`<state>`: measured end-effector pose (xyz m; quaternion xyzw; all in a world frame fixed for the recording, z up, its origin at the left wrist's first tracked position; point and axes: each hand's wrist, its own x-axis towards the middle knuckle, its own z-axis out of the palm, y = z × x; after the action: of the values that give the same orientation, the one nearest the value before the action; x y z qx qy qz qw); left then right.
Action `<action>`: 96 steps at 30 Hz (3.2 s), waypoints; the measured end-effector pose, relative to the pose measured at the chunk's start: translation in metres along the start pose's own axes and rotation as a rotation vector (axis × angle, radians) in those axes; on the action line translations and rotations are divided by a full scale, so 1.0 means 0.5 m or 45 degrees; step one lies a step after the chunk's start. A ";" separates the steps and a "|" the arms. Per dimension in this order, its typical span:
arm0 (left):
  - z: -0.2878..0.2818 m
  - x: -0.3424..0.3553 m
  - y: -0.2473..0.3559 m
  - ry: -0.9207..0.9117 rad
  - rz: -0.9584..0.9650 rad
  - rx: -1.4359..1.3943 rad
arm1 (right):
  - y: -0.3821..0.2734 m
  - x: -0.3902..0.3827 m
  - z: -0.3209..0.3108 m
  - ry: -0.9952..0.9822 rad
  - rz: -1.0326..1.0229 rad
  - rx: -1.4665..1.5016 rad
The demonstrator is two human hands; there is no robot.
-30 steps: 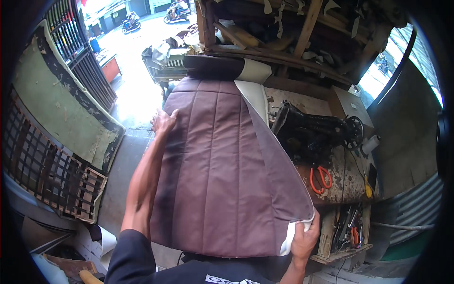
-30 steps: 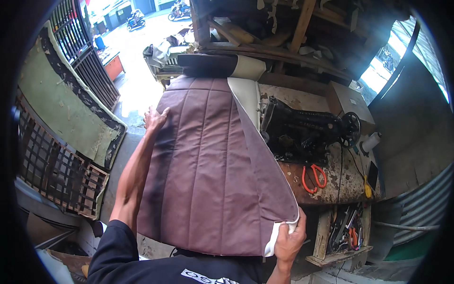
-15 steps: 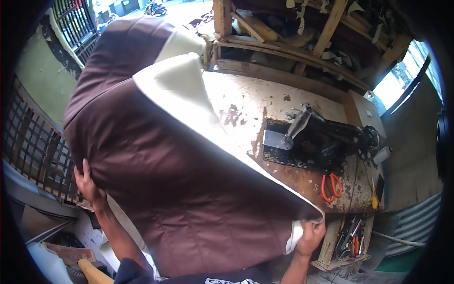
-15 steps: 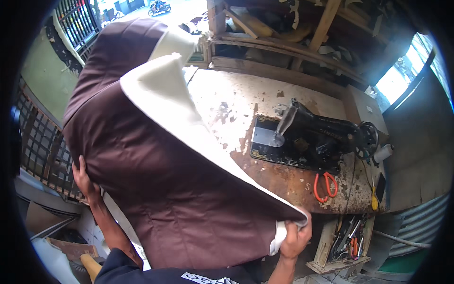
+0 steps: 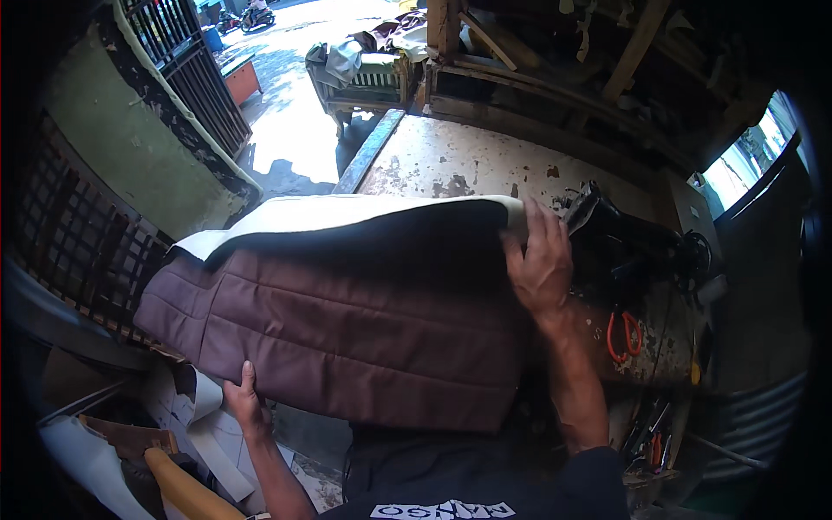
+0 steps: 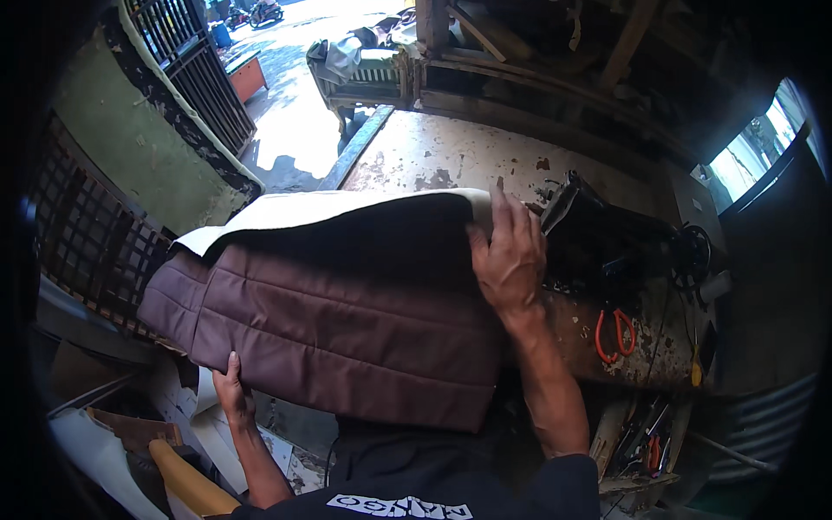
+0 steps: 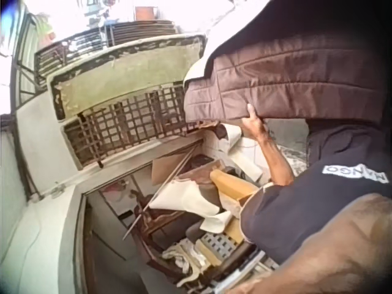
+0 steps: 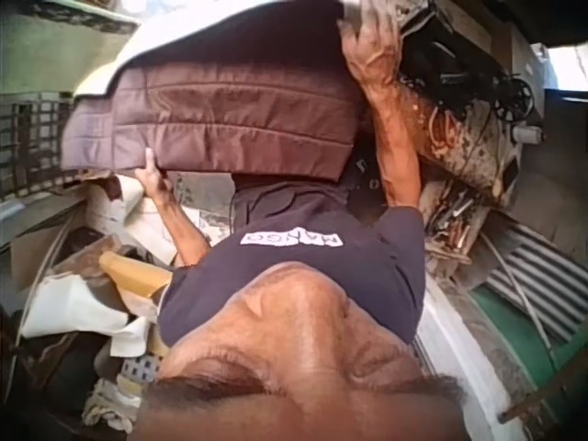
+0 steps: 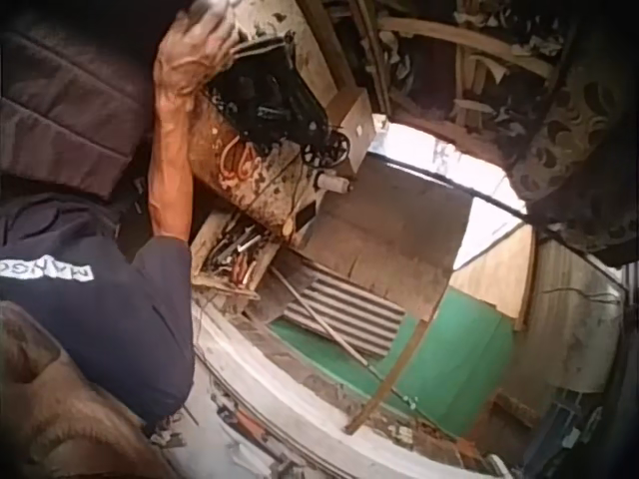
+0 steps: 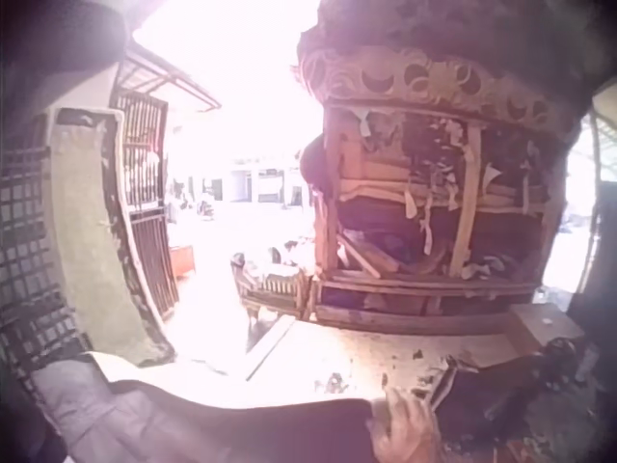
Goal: The person uses a sewing machine to stitch two different colored fabric panels together, then uses shears to trim the excess material.
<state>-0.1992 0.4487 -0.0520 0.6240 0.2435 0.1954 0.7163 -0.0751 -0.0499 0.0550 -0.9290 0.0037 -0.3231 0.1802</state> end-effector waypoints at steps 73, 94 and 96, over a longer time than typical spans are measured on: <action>0.336 0.190 0.457 -0.800 1.449 0.856 | 0.021 0.019 -0.300 0.398 0.142 1.199; 0.361 0.410 0.513 -1.093 1.005 1.096 | 0.302 -0.190 -0.155 0.211 0.296 1.334; 0.441 0.524 0.467 -0.928 1.227 1.470 | 0.249 -0.155 -0.067 0.179 0.592 1.305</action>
<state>0.1480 0.4594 0.1741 0.9529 -0.2351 0.1109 0.1560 -0.1429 -0.1680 -0.0093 -0.6737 0.0629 -0.2964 0.6740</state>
